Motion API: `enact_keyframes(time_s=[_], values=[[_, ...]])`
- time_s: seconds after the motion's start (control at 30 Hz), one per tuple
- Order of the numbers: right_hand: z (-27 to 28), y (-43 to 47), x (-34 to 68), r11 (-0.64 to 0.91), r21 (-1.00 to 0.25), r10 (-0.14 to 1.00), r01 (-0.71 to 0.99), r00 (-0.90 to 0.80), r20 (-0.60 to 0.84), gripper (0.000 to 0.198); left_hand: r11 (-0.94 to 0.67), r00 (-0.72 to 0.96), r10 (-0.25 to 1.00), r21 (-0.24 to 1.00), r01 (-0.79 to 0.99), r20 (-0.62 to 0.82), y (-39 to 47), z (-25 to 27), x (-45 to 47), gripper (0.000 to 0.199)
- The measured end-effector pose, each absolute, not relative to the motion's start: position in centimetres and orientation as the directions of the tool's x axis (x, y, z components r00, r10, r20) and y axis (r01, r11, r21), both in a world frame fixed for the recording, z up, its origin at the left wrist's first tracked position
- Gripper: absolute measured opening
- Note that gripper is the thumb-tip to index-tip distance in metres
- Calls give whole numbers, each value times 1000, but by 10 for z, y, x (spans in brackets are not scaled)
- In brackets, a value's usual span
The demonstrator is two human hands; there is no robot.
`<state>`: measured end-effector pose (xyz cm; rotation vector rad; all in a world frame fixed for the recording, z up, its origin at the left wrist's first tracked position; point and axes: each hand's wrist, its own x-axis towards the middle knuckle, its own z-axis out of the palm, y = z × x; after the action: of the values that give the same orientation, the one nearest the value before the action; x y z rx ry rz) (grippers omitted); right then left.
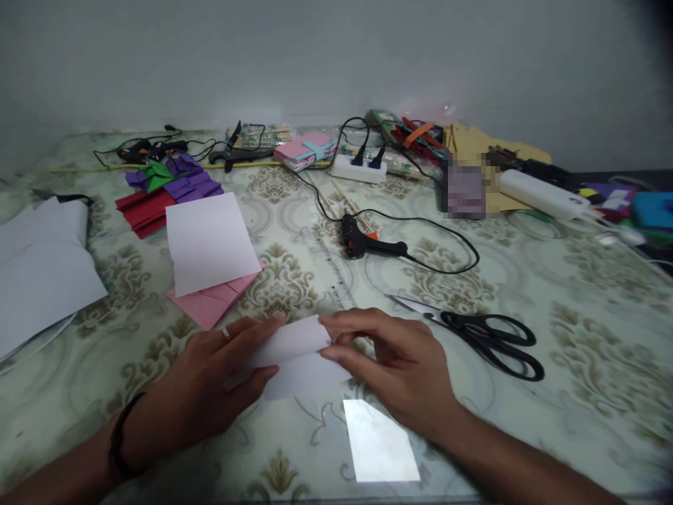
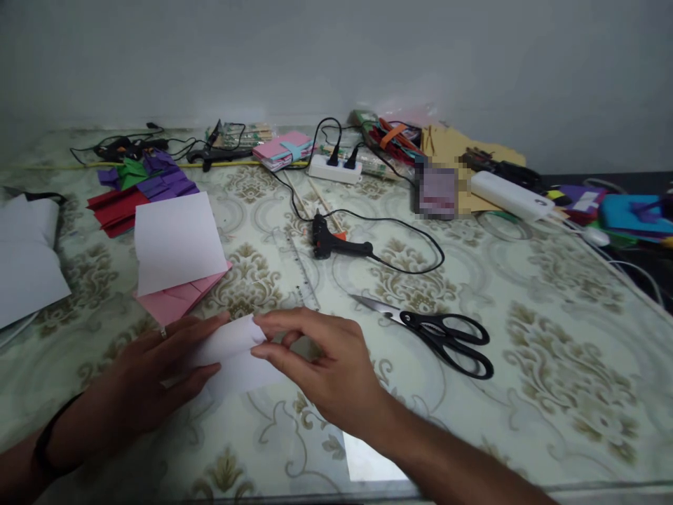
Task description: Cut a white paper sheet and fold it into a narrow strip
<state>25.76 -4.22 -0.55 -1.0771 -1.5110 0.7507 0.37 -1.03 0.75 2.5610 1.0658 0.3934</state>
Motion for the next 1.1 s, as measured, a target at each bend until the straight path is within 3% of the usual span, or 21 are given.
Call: enact_keyframes(time_s=[0.23, 0.53, 0.67, 0.83, 1.1], values=[[-1, -42, 256, 410, -882, 908, 232, -10, 420, 34, -687, 691, 709, 363, 630, 141, -13, 7, 3, 48], [-1, -40, 258, 444, -852, 893, 276, -68, 444, 37, -662, 679, 724, 404, 632, 125, -13, 4, 1, 49], [-7, -35, 257, 266, -935, 964, 235, -53, 262, 24, -621, 676, 736, 441, 648, 44, -7, 4, 2, 47], [-18, -27, 256, -21, -1000, 997, -18, -81, -20, 26, -605, 669, 743, 449, 658, 21, 0, 2, 2, 44], [-19, -29, 255, 49, -999, 997, 14, -53, 48, 21, -637, 679, 734, 362, 681, 16, 0, 0, 2, 49]])
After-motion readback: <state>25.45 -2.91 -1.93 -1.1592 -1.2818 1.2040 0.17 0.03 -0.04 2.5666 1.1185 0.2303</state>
